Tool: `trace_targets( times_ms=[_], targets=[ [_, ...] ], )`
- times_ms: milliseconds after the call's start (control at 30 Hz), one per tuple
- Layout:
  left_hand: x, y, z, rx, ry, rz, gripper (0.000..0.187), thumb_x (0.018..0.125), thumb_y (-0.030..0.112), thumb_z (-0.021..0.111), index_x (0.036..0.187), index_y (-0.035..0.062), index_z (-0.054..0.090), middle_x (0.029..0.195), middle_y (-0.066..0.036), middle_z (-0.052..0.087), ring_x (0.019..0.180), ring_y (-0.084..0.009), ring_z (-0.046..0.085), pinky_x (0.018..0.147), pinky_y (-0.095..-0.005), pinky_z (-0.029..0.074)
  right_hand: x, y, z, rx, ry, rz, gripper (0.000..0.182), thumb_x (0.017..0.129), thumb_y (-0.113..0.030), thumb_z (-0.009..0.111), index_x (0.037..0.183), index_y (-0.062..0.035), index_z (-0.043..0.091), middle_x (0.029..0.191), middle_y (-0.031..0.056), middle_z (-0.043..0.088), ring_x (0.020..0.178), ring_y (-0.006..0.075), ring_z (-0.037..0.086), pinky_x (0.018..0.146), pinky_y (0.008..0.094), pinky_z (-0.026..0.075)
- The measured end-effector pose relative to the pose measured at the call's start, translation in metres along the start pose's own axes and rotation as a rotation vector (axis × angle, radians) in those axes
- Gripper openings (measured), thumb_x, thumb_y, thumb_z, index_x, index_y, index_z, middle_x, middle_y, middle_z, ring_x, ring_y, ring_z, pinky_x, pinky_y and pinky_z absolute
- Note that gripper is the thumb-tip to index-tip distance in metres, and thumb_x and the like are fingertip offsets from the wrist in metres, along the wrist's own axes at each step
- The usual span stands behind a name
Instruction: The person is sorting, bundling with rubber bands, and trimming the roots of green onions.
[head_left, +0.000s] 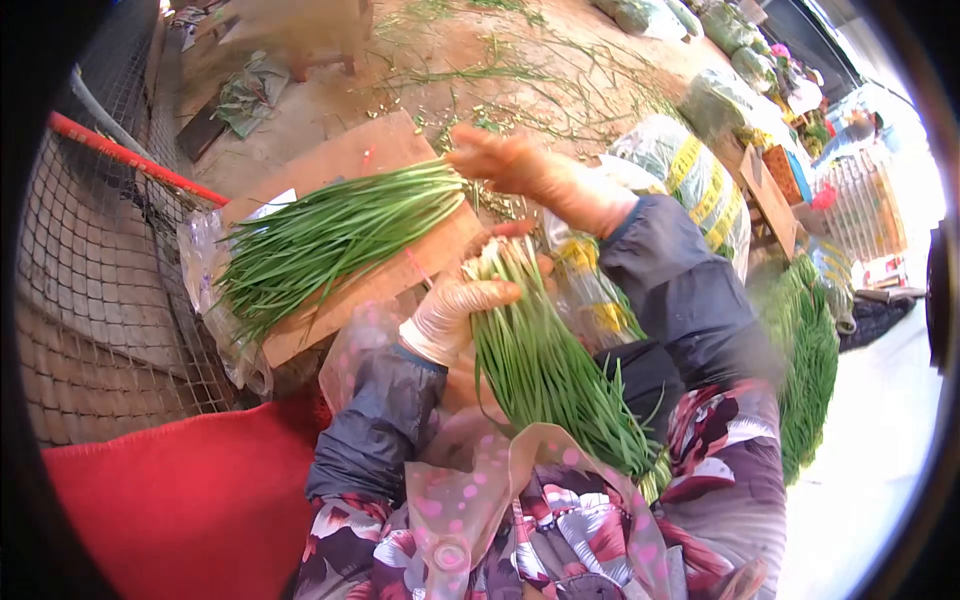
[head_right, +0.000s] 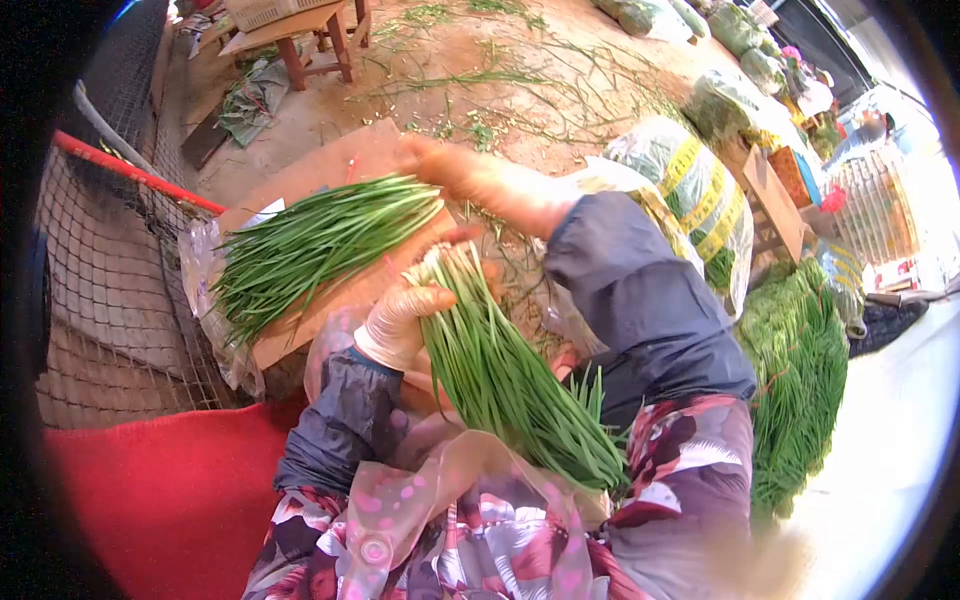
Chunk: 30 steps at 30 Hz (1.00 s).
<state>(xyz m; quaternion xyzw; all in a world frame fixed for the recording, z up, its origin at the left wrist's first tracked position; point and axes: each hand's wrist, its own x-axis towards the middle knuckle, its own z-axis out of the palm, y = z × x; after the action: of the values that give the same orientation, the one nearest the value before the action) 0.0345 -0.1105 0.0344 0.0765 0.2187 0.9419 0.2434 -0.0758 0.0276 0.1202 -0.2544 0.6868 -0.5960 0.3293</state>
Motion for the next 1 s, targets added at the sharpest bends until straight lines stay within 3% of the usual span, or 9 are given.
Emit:
trace_targets(
  times_ms=[200,400,467,533,600,667,733,867,1000],
  targets=[
    [-0.006,-0.011,0.024,0.271,0.009,0.049,0.073,0.067,0.018,0.077,0.131,0.0011,0.046,0.110,-0.010,0.060,0.103,-0.0206,0.059,0.095,-0.0353,0.046,-0.097,0.063,0.057,0.585,-0.042,0.187,0.068,0.090,-0.042,0.063,0.143,-0.0086,0.037,0.134,0.0027,0.048,0.125,0.0140,0.043,0.106,0.0302,0.032],
    [-0.005,0.004,0.047,0.556,0.174,0.242,0.046,0.076,0.012,0.068,0.117,0.0055,0.046,0.090,-0.007,0.062,0.084,-0.0205,0.063,0.080,-0.0354,0.051,-0.113,0.043,0.065,0.686,-0.035,-0.123,0.083,0.077,-0.043,0.077,0.142,-0.0092,0.038,0.131,0.0064,0.051,0.119,0.0168,0.050,0.101,0.0326,0.040],
    [0.000,0.030,0.057,0.644,0.277,0.436,0.039,0.080,0.016,0.067,0.112,0.0071,0.047,0.080,-0.006,0.059,0.076,-0.0211,0.063,0.079,-0.0363,0.051,-0.137,0.058,0.052,-0.098,0.048,-0.063,0.088,0.079,-0.037,0.073,0.147,-0.0035,0.027,0.141,0.0100,0.045,0.125,0.0166,0.044,0.106,0.0303,0.034],
    [0.002,0.070,0.063,0.858,0.245,0.742,0.039,0.082,0.018,0.064,0.114,0.0045,0.047,0.083,-0.008,0.062,0.078,-0.0224,0.064,0.084,-0.0442,0.052,-0.172,0.105,0.041,-0.131,0.016,-0.004,0.092,0.075,-0.035,0.073,0.146,-0.0012,0.026,0.136,0.0156,0.051,0.122,0.0207,0.051,0.104,0.0325,0.036],
    [-0.008,0.101,0.086,0.737,0.296,1.000,0.034,0.086,0.023,0.057,0.112,0.0031,0.048,0.086,-0.011,0.064,0.083,-0.0269,0.065,0.086,-0.0474,0.051,-0.232,0.185,0.009,-0.729,0.122,0.599,0.079,0.071,-0.031,0.072,0.138,-0.0006,0.042,0.107,0.0233,0.066,0.096,0.0279,0.066,0.085,0.0389,0.050],
    [0.010,0.110,0.070,0.902,0.231,0.827,0.028,0.085,0.018,0.060,0.108,0.0032,0.051,0.088,-0.010,0.062,0.083,-0.0271,0.065,0.087,-0.0481,0.051,-0.289,0.211,-0.013,-0.854,0.560,0.646,0.066,0.073,-0.038,0.071,0.123,0.0023,0.055,0.095,0.0221,0.068,0.083,0.0266,0.069,0.071,0.0347,0.053],
    [0.042,0.072,0.054,0.733,0.162,0.679,0.028,0.085,0.005,0.064,0.110,0.0044,0.052,0.089,-0.009,0.061,0.085,-0.0254,0.064,0.091,-0.0524,0.050,-0.308,0.155,-0.010,0.275,0.743,0.444,0.049,0.087,-0.035,0.062,0.119,0.0013,0.059,0.097,0.0184,0.070,0.079,0.0191,0.069,0.063,0.0275,0.052],
    [0.085,0.042,0.094,0.718,0.057,0.762,0.027,0.085,-0.004,0.061,0.109,0.0053,0.053,0.089,-0.008,0.060,0.082,-0.0241,0.064,0.088,-0.0501,0.053,-0.309,0.093,0.037,0.704,0.178,0.256,0.045,0.097,-0.035,0.045,0.123,-0.0014,0.059,0.100,0.0205,0.068,0.079,0.0265,0.070,0.067,0.0329,0.055],
    [0.089,-0.002,0.135,1.033,-0.211,0.870,0.029,0.087,-0.005,0.058,0.113,0.0074,0.052,0.091,-0.011,0.061,0.086,-0.0237,0.064,0.088,-0.0459,0.052,-0.264,0.113,0.064,1.150,-0.032,0.059,0.084,0.087,-0.070,0.038,0.143,-0.0077,0.037,0.123,0.0199,0.059,0.101,0.0302,0.065,0.092,0.0420,0.050]
  ],
)
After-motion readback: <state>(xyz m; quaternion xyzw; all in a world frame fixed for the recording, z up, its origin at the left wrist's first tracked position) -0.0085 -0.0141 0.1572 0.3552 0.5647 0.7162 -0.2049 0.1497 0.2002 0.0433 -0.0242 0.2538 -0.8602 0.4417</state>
